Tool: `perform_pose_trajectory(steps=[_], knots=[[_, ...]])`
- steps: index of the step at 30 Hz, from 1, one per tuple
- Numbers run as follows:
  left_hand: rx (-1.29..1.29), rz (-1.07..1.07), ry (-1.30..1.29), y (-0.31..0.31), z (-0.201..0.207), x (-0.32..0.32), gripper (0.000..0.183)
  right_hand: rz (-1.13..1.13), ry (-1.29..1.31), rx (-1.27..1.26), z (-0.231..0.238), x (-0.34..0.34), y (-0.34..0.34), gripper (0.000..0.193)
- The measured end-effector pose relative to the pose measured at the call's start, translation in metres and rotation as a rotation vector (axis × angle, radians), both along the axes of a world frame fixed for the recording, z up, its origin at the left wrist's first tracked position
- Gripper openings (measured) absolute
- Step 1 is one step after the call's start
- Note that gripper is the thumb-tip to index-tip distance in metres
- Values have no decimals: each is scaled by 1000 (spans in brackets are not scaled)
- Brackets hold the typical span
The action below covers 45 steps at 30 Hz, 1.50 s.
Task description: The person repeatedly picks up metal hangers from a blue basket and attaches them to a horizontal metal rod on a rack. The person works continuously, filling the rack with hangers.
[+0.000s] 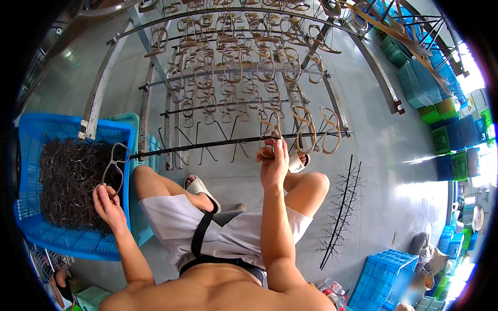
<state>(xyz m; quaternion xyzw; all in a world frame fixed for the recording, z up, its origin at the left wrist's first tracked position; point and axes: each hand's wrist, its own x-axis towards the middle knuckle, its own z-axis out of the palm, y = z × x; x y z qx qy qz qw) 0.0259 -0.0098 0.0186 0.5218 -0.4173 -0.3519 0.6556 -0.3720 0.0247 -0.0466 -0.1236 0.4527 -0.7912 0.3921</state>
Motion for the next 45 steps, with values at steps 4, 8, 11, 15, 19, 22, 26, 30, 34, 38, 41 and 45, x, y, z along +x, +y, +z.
perform_pose_trajectory(steps=[4, 8, 11, 15, 19, 22, 26, 30, 34, 38, 41, 45], knots=[[20, -35, -14, 0, -1, -9, 15, -3, 40, -32, 0, 9, -4, 25], [27, -70, -42, -2, -1, -13, 16, 23, 104, -111, -8, 10, -6, 18], [26, -98, -77, -1, 1, -14, 16, 45, 117, -78, -7, 12, -6, 20], [34, -101, -82, -1, 4, -18, 16, 84, 131, 36, 3, 11, -5, 20], [39, -97, -99, 3, 3, -20, 17, 73, 55, 77, 8, 13, -3, 20], [10, -72, -85, 5, 4, -23, 17, 81, 41, 62, 6, 10, -5, 19], [-44, -25, -26, 10, 9, -22, 19, 105, 40, 41, 6, 6, -2, 19], [-85, -107, 224, 25, 18, -22, 19, 144, -81, -7, 13, 5, 8, 21], [144, -396, 393, 33, 28, -43, 19, -266, 802, 528, 22, 25, 21, 31], [343, -691, 427, 30, 17, -67, 19, 33, 1144, 125, 48, 72, 47, 43], [399, -842, 560, 27, 21, -84, 21, 711, 961, -303, 77, 85, 33, 34], [339, -855, 436, 19, 11, -91, 32, 1013, 514, -43, 72, 78, 46, 27]])
